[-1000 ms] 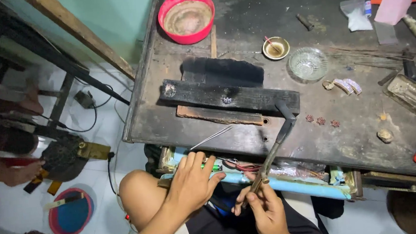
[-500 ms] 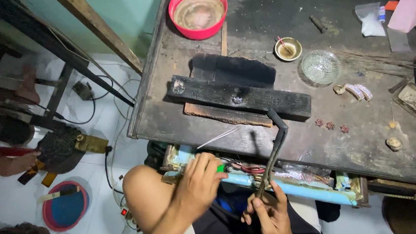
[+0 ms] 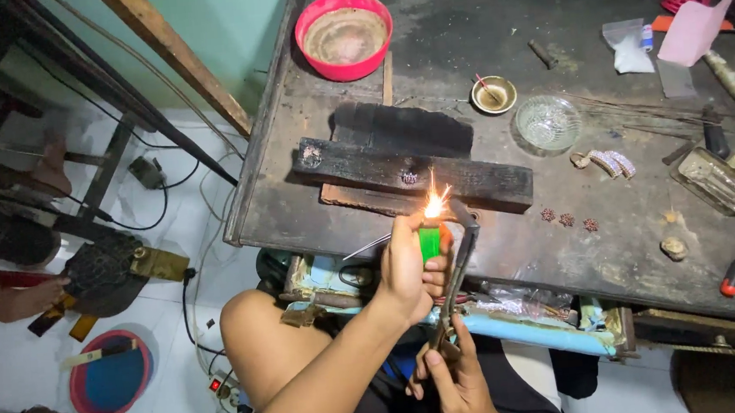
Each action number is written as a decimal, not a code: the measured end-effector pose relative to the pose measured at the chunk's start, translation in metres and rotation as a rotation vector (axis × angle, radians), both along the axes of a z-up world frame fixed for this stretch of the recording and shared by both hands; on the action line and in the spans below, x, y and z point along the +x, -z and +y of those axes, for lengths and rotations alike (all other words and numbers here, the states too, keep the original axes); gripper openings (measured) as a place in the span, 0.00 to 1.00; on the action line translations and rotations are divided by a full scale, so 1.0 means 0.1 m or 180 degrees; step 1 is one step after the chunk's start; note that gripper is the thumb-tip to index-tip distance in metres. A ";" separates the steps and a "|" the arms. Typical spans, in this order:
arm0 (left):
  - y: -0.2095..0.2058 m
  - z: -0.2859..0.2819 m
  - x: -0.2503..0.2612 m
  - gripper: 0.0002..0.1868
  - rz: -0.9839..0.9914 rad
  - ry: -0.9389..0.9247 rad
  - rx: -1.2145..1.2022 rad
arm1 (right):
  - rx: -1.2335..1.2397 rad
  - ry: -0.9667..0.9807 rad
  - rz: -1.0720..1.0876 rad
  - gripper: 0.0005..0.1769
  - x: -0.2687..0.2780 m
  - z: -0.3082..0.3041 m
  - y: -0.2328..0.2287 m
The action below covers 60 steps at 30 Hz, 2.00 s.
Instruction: Soldering small metal components onto a jewelry piece using a blowtorch and tweezers at a workbench.
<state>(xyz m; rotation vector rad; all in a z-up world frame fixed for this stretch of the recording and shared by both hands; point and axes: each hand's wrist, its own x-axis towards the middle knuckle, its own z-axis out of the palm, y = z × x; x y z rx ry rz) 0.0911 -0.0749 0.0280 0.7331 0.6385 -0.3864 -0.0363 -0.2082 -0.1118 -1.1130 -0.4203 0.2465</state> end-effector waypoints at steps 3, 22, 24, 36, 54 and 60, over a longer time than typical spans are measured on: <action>-0.07 -0.02 -0.04 0.23 0.0047 -0.0020 0.0283 | -0.0018 -0.0170 -0.0034 0.38 0.02 0.01 -0.02; 0.49 0.48 -1.24 0.24 -0.1633 0.0297 0.5084 | -0.0958 -0.0482 -0.0538 0.37 0.27 0.37 -0.52; 0.48 0.35 -1.27 0.17 -0.1649 -0.0634 0.5008 | -0.1341 -0.0606 -0.0656 0.35 0.34 0.40 -0.62; 0.87 0.56 -1.09 0.16 -0.1430 -0.1515 0.3630 | -0.2375 -0.0284 -0.0488 0.29 0.58 0.29 -1.05; 0.93 0.31 -1.22 0.08 -0.2325 -0.1606 0.3636 | -0.2154 0.0137 -0.0313 0.12 1.02 0.87 -0.95; 0.99 0.29 -1.20 0.08 -0.2506 -0.1666 0.3434 | -0.2001 0.0815 0.0018 0.07 0.93 0.83 -0.81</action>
